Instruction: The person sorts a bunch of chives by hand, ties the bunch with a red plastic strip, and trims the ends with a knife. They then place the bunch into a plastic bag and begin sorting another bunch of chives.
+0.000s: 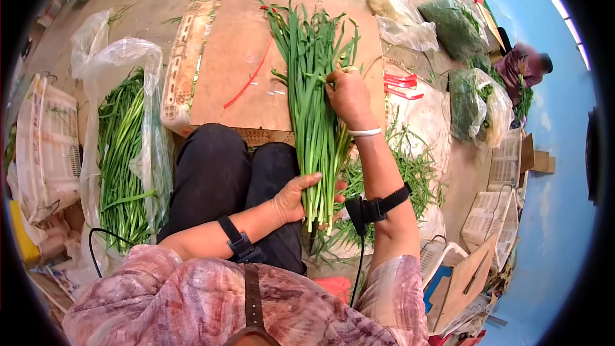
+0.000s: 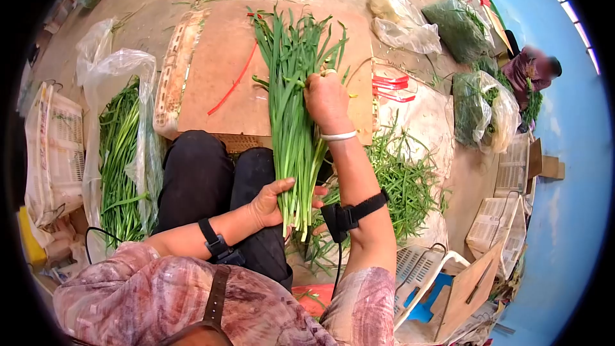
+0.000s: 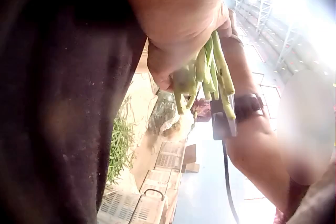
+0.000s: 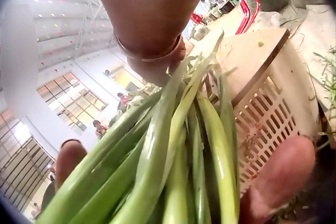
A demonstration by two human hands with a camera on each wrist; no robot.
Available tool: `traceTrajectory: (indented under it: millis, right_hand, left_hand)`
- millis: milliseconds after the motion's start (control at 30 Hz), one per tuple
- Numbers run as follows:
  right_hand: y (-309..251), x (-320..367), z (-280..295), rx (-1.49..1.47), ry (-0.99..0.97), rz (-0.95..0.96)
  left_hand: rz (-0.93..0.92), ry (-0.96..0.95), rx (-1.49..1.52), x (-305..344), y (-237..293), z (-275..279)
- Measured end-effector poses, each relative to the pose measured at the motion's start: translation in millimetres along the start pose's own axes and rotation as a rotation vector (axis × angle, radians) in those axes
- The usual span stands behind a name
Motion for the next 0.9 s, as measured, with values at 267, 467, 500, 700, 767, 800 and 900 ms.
traceTrajectory:
  millis: [267,467,500,700,767,800,900]
  right_hand:
    - [46.8,-35.4,27.5,-0.359,0.111,-0.288]
    - [74.4,-53.2,46.5,-0.744,0.178,-0.447]
    - [74.6,-55.7,54.8,-0.823,0.216,-0.504]
    - [117.4,-67.6,122.6,-0.915,0.412,-0.567]
    - [137.7,-67.8,155.1,-0.911,0.507,-0.552]
    - [141.4,-63.6,176.2,-0.923,0.559,-0.511]
    - [175.5,-39.5,245.6,-0.955,0.688,-0.397]
  left_hand:
    - [-0.079,0.106,-0.301,10.3,11.6,-11.8]
    - [-0.058,0.156,-0.264,11.9,7.1,-5.0]
    - [-0.040,0.150,-0.229,11.9,5.5,-4.5]
    - [0.037,0.097,-0.101,12.0,-0.8,-3.3]
    - [0.055,0.066,-0.051,11.6,-2.5,-2.7]
    - [0.060,0.069,-0.049,12.1,-2.3,-2.8]
    - [0.081,0.023,0.016,13.9,-0.3,-9.0]
Point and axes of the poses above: each hand's wrist, its own x-axis away from the middle knuckle, its own z-axis out of the back of the hand, y = z × x, the point moved 6 cm from there along -x, towards the middle knuckle, and after that the axes turned 4 degrees about z, right-handed, at the moved point
